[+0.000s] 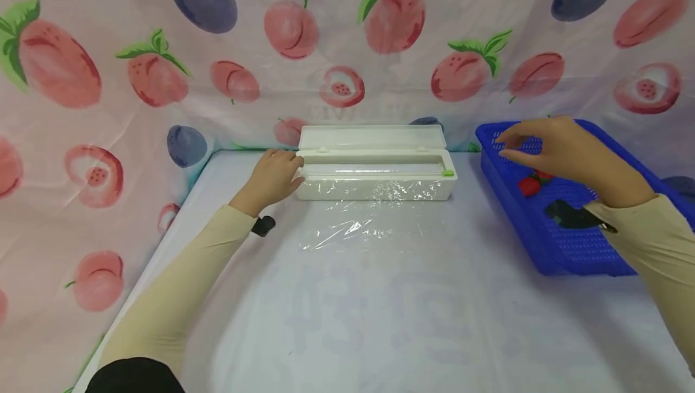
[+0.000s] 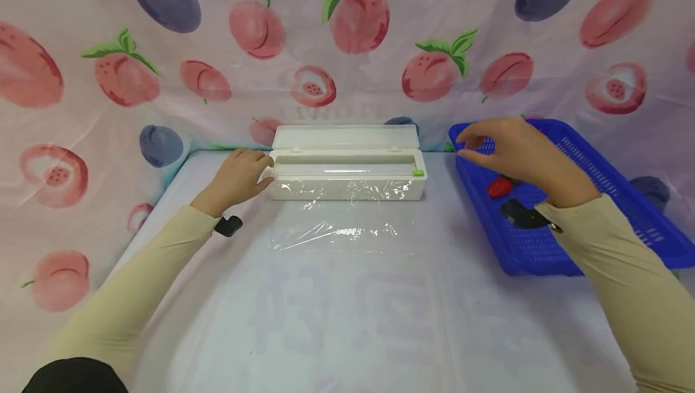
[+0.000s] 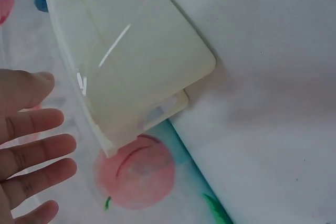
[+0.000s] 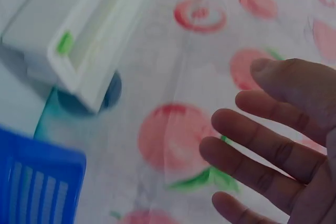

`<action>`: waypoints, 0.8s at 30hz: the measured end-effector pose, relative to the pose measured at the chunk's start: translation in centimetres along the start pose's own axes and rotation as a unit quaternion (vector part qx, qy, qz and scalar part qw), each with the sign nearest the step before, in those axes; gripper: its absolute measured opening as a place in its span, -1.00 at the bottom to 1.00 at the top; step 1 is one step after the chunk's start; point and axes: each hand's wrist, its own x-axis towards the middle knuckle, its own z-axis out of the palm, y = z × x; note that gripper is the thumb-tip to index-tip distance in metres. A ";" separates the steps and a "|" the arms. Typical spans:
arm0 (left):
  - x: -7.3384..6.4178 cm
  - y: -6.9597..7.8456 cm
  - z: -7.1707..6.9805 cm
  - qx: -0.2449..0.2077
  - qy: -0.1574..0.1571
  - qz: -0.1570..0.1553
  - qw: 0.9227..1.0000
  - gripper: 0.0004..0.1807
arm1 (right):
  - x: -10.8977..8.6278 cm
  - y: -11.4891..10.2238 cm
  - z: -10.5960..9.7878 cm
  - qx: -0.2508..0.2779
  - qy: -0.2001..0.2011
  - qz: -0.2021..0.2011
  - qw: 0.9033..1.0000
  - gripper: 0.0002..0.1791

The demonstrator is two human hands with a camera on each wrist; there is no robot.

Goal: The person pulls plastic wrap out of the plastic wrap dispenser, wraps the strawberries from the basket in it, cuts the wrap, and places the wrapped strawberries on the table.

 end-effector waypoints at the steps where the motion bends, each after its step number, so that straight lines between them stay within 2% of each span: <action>1: 0.3 -0.1 0.1 0.001 -0.014 -0.003 1.000 -0.71 | 0.1 1.0 -0.3 0.000 0.014 0.000 1.000 -0.73; 6: 1.1 -0.2 0.4 0.001 -0.070 -0.022 0.997 -0.72 | 0.2 5.9 -1.0 0.045 0.062 0.018 0.997 -0.80; 10: 1.1 -0.2 0.5 -0.011 -0.076 -0.029 0.997 -0.75 | -0.3 9.6 -0.8 0.122 0.058 0.067 0.989 -0.78; 14: 0.9 -0.2 0.8 -0.013 -0.059 -0.023 0.998 -0.75 | -1.1 12.8 0.4 0.192 0.018 0.144 0.971 -0.79; 16: 0.8 -0.3 1.0 -0.013 -0.049 -0.019 0.999 -0.77 | -1.5 14.2 1.6 0.220 -0.005 0.168 0.961 -0.80; 21: 0.7 -0.2 1.2 -0.015 -0.028 -0.007 0.999 -0.78 | -2.5 16.9 5.3 0.283 -0.052 0.190 0.938 -0.69; 24: 0.7 -0.2 1.3 -0.017 -0.021 -0.003 1.000 -0.79 | -2.9 18.0 7.0 0.275 -0.091 0.207 0.934 -0.57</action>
